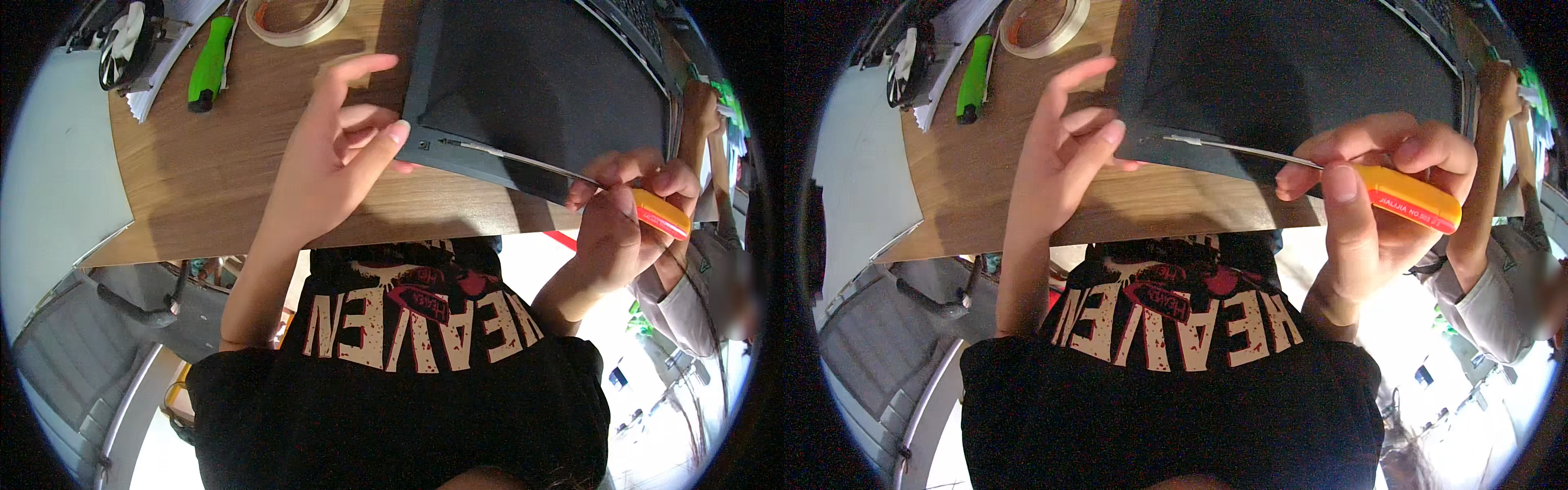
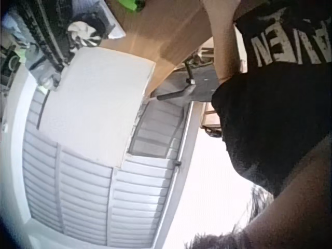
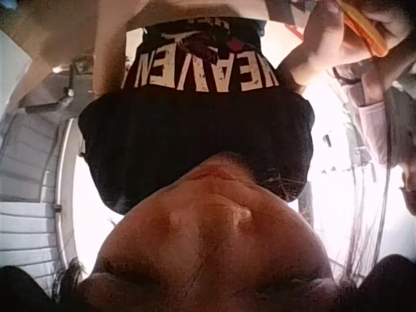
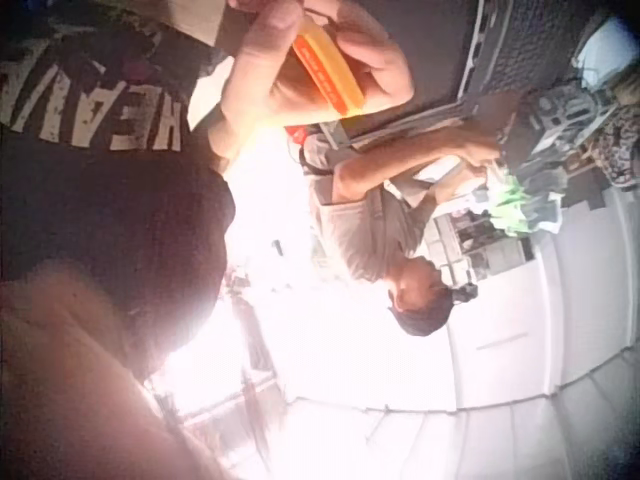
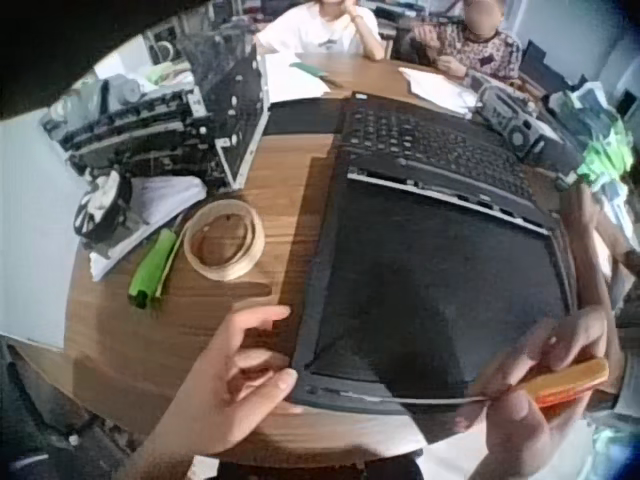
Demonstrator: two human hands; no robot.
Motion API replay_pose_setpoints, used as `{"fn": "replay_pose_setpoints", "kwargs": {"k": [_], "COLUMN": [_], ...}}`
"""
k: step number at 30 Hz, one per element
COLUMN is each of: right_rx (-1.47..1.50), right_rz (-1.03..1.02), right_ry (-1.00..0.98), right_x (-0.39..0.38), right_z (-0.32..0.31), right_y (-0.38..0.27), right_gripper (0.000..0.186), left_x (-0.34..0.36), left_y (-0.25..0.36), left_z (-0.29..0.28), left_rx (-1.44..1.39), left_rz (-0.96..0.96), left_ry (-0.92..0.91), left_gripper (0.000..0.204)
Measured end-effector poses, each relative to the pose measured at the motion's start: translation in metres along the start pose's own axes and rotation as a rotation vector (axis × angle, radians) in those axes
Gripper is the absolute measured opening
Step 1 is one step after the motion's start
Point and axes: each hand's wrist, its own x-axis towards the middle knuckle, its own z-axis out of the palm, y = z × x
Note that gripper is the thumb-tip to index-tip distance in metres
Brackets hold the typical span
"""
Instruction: The person disassembles a laptop by removing screws from the frame with a screwdriver, prying the bezel, and manipulating internal components on a wooden desk.
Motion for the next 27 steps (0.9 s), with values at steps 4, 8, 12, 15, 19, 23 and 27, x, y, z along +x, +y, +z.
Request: {"fn": "replay_pose_setpoints", "kwargs": {"k": [4,8,12,15,19,23,27], "right_rx": [-0.152,-0.209,-0.217,-0.232,-0.271,-0.298,-0.375], "right_rz": [-0.046,-0.078,-0.116,-0.137,-0.130,-0.128,-0.148], "right_ry": [-0.114,-0.122,-0.171,-0.217,-0.221,-0.214,-0.263], "right_x": [0.007,0.012,0.017,0.017,0.016,0.017,0.026], "right_z": [0.007,0.019,0.024,0.025,0.024,0.030,0.037], "right_y": [-0.004,-0.006,-0.004,-0.004,-0.005,-0.006,-0.007], "right_gripper": [0.031,0.030,0.029,0.030,0.031,0.030,0.033], "left_x": [0.001,-0.001,-0.002,-0.003,-0.003,-0.003,-0.003], "left_y": [-0.011,-0.013,-0.014,-0.016,-0.016,-0.019,-0.019], "left_z": [-0.004,-0.003,-0.004,-0.003,-0.004,-0.004,-0.008], "left_rx": [-0.085,-0.037,-0.032,-0.058,-0.051,-0.063,-0.044], "left_rz": [0.076,0.114,0.110,0.125,0.137,0.143,0.155], "left_ry": [-0.057,-0.036,-0.032,-0.031,-0.051,-0.050,-0.066], "left_gripper": [0.044,0.043,0.043,0.042,0.041,0.039,0.037]}}
